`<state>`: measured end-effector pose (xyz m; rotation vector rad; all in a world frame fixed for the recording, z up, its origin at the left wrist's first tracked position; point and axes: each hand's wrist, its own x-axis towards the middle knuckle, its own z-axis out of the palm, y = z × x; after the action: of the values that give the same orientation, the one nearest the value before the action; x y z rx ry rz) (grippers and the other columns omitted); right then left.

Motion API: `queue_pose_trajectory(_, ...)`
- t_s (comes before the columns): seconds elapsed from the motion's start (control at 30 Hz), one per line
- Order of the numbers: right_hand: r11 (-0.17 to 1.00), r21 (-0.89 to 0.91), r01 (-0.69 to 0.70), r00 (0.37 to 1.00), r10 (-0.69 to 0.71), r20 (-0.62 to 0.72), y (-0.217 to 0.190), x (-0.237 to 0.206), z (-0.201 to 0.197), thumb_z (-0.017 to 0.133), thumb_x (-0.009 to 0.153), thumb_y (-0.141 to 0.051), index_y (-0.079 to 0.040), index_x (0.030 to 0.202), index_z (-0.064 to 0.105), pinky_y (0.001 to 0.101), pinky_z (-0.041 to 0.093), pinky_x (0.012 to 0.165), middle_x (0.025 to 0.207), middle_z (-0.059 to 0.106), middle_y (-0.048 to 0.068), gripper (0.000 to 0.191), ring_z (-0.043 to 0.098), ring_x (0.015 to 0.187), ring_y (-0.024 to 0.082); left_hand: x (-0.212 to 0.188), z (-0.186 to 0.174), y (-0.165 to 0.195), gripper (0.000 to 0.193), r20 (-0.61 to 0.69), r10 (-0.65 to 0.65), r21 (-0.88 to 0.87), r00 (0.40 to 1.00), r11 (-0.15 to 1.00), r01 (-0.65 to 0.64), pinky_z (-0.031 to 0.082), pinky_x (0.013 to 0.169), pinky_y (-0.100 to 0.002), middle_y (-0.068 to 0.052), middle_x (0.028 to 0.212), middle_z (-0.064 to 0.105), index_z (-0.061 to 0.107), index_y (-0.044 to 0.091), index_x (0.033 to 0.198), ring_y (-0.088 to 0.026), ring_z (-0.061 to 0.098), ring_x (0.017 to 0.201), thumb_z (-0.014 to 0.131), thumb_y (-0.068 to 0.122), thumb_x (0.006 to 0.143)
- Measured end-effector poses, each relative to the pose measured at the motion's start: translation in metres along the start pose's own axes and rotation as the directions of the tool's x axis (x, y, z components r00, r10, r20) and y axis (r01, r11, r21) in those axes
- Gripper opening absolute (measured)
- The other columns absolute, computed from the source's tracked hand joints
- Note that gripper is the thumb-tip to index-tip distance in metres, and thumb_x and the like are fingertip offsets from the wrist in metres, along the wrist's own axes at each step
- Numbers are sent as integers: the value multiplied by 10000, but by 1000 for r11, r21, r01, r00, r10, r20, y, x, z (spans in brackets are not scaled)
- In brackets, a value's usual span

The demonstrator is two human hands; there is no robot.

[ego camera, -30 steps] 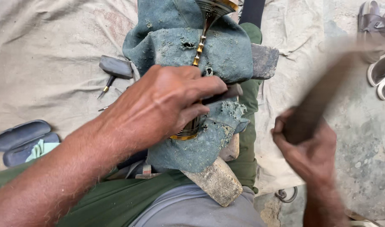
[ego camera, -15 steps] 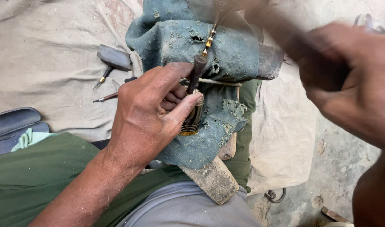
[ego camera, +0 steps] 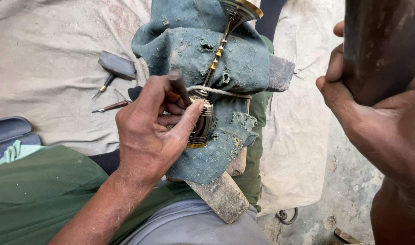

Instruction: The person sits cross-legged on the ground with a brass bell-shaped object resting on their lap. They hold a chisel against the brass surface and strike it with a wooden mallet to cut decorative patterns, repeatedly repositioning the chisel around the bell and steadying the object with the other hand.

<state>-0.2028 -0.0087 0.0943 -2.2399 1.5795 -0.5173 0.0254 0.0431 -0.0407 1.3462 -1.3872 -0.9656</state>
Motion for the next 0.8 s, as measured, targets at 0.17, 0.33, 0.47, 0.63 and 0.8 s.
queue_pose_trajectory(0.17,845,-462,269,963,-236,130,-6,0,-12,787,838,81,82,1214,626,391,569,728,970,664,216,409,685,843,296,-6,9,-3,315,-74,20,-1,997,1000,-20,670,732,-224,-33,897,701,571,-11,1086,-55,712,813,830,86,936)
queue_pose_trajectory(0.33,811,-503,300,954,-251,165,-9,6,-16,773,881,107,73,1213,641,393,559,703,924,672,200,359,684,803,288,-6,11,-1,330,-90,52,73,995,996,-46,669,733,-226,-50,900,690,575,-15,1078,-73,709,798,851,102,939)
queue_pose_trajectory(0.47,878,-427,218,974,-168,152,-7,8,-20,758,946,81,74,1159,636,390,558,671,889,656,199,246,679,771,260,-6,11,3,347,-68,157,175,985,974,-143,646,732,-242,-79,932,698,618,-21,1171,-114,736,825,849,96,941)
queue_pose_trajectory(0.63,885,-417,208,965,-117,233,9,9,-19,715,974,48,26,1248,635,344,569,615,830,674,156,286,676,702,211,3,8,9,370,10,220,189,975,958,-218,625,773,-299,-129,1019,730,660,-30,1226,-176,762,875,840,67,917)
queue_pose_trajectory(0.8,950,-265,163,956,-85,282,23,5,-7,653,818,122,53,1201,635,325,591,601,830,668,145,390,666,630,185,12,3,15,322,156,187,201,970,955,-217,605,684,-290,-118,954,731,687,-7,1151,-171,746,801,850,84,888)
